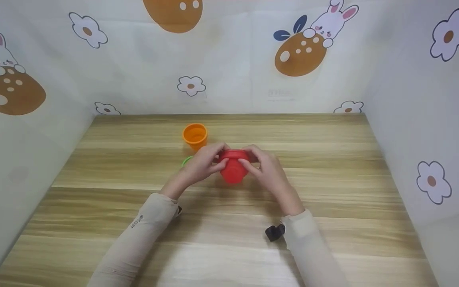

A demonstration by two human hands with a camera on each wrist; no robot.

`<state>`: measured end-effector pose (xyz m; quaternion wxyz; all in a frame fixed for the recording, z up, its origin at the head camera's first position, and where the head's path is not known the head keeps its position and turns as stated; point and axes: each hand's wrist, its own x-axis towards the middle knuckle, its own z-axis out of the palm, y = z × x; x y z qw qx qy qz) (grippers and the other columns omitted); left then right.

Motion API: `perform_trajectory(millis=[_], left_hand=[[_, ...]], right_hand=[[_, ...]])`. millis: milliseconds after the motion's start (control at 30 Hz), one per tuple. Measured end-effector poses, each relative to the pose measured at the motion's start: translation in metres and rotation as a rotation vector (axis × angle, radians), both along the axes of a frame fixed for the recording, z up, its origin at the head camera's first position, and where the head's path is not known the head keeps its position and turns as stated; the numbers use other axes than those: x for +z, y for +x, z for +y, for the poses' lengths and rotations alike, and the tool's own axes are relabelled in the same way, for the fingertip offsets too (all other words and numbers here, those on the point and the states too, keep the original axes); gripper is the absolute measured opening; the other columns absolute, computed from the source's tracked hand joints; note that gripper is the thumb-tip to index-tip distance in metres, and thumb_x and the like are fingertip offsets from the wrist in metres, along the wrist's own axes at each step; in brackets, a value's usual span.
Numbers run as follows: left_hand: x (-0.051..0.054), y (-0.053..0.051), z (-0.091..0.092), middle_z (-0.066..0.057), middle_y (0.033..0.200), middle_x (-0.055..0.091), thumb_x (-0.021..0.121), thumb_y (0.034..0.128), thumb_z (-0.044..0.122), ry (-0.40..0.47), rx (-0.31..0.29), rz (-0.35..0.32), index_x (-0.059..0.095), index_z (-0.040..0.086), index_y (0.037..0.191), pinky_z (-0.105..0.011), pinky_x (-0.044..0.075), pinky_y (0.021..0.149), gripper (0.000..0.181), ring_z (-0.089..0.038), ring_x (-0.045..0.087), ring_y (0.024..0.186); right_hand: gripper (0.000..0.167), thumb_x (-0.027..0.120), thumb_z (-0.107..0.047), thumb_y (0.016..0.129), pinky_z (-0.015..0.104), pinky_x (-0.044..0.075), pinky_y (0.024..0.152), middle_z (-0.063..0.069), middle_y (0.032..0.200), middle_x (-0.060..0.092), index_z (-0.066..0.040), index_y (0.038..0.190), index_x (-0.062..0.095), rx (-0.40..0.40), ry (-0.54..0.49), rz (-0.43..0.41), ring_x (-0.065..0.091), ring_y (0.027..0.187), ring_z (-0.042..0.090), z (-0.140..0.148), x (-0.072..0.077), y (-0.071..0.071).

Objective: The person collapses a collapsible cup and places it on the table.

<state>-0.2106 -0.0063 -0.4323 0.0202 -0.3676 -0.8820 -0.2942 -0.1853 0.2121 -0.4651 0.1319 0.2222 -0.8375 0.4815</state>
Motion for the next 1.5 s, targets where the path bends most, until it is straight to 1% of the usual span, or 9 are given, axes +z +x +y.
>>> perform_trajectory(millis=[267,400,500,667,900,1000,1233,1367,1500], left_hand=[[0.0,0.002,0.005,-0.007,0.103,0.071,0.054,0.1026,0.021,-0.04,0.068,0.047,0.058,0.007,0.125,-0.026,0.059,0.085,0.027,-0.019,0.066,0.088],[-0.001,0.002,0.005,-0.008,0.106,0.073,0.053,0.1032,0.021,-0.058,0.102,0.076,0.059,0.008,0.127,-0.028,0.059,0.087,0.028,-0.02,0.068,0.091],[0.0,0.003,0.004,-0.009,0.104,0.074,0.053,0.1033,0.021,-0.066,0.134,0.103,0.06,0.007,0.125,-0.03,0.06,0.085,0.027,-0.022,0.069,0.09],[0.0,0.002,0.0,-0.011,0.102,0.074,0.054,0.1031,0.02,-0.076,0.183,0.103,0.061,0.006,0.123,-0.032,0.06,0.084,0.026,-0.024,0.069,0.088],[-0.003,0.001,-0.002,-0.011,0.094,0.073,0.053,0.1026,0.02,-0.038,0.177,0.119,0.062,0.005,0.12,-0.03,0.06,0.077,0.024,-0.023,0.067,0.081],[-0.005,0.002,-0.003,-0.009,0.095,0.073,0.055,0.1003,0.021,0.009,0.157,0.086,0.062,0.007,0.118,-0.031,0.059,0.08,0.023,-0.022,0.067,0.084],[-0.006,0.002,-0.003,-0.009,0.115,0.07,0.06,0.0945,0.016,0.073,0.058,-0.17,0.057,0.009,0.129,-0.036,0.056,0.097,0.035,-0.023,0.064,0.103],[-0.006,0.001,-0.003,-0.013,0.114,0.07,0.061,0.0923,0.007,0.184,0.04,-0.26,0.058,0.004,0.125,-0.041,0.057,0.095,0.033,-0.023,0.065,0.1],[-0.006,0.0,-0.001,-0.015,0.115,0.071,0.062,0.0916,0.004,0.234,0.068,-0.276,0.058,0.002,0.123,-0.037,0.059,0.092,0.031,-0.024,0.068,0.098]], right_hand=[[0.016,0.068,-0.007,0.093,0.035,0.063,0.074,0.011,0.094,0.078,0.001,0.107,0.068,-0.089,0.066,0.082,0.075,0.084,0.023,-0.007,0.002,0.002],[0.017,0.066,-0.009,0.095,0.022,0.061,0.074,0.01,0.093,0.078,0.0,0.108,0.067,-0.071,0.032,0.05,0.073,0.083,0.014,-0.009,0.002,0.002],[0.02,0.063,-0.006,0.096,0.014,0.057,0.075,0.014,0.097,0.076,0.002,0.114,0.066,0.001,-0.084,-0.035,0.07,0.085,0.005,-0.008,0.003,0.003],[0.032,0.062,0.003,0.093,0.014,0.057,0.08,0.023,0.106,0.071,0.007,0.125,0.06,0.101,-0.225,-0.171,0.068,0.093,0.0,-0.006,0.004,0.006],[0.031,0.062,0.003,0.094,0.012,0.056,0.079,0.02,0.102,0.07,0.006,0.124,0.059,0.047,-0.166,-0.179,0.064,0.088,0.001,-0.011,0.005,0.006],[0.03,0.063,0.002,0.093,0.011,0.055,0.075,0.014,0.097,0.071,0.002,0.123,0.062,-0.015,-0.075,-0.132,0.062,0.084,0.001,-0.011,0.003,0.006],[0.026,0.063,0.0,0.094,0.016,0.058,0.071,0.012,0.093,0.074,0.001,0.119,0.068,-0.101,0.084,0.002,0.067,0.084,0.016,-0.007,0.0,0.006],[0.027,0.063,-0.004,0.096,0.016,0.058,0.073,0.014,0.101,0.074,0.0,0.121,0.067,-0.077,0.038,-0.05,0.067,0.089,0.014,-0.007,0.002,0.005],[0.029,0.062,-0.007,0.097,0.013,0.057,0.077,0.019,0.107,0.072,0.002,0.124,0.064,-0.019,-0.1,-0.159,0.066,0.091,0.004,-0.006,0.002,0.003]])
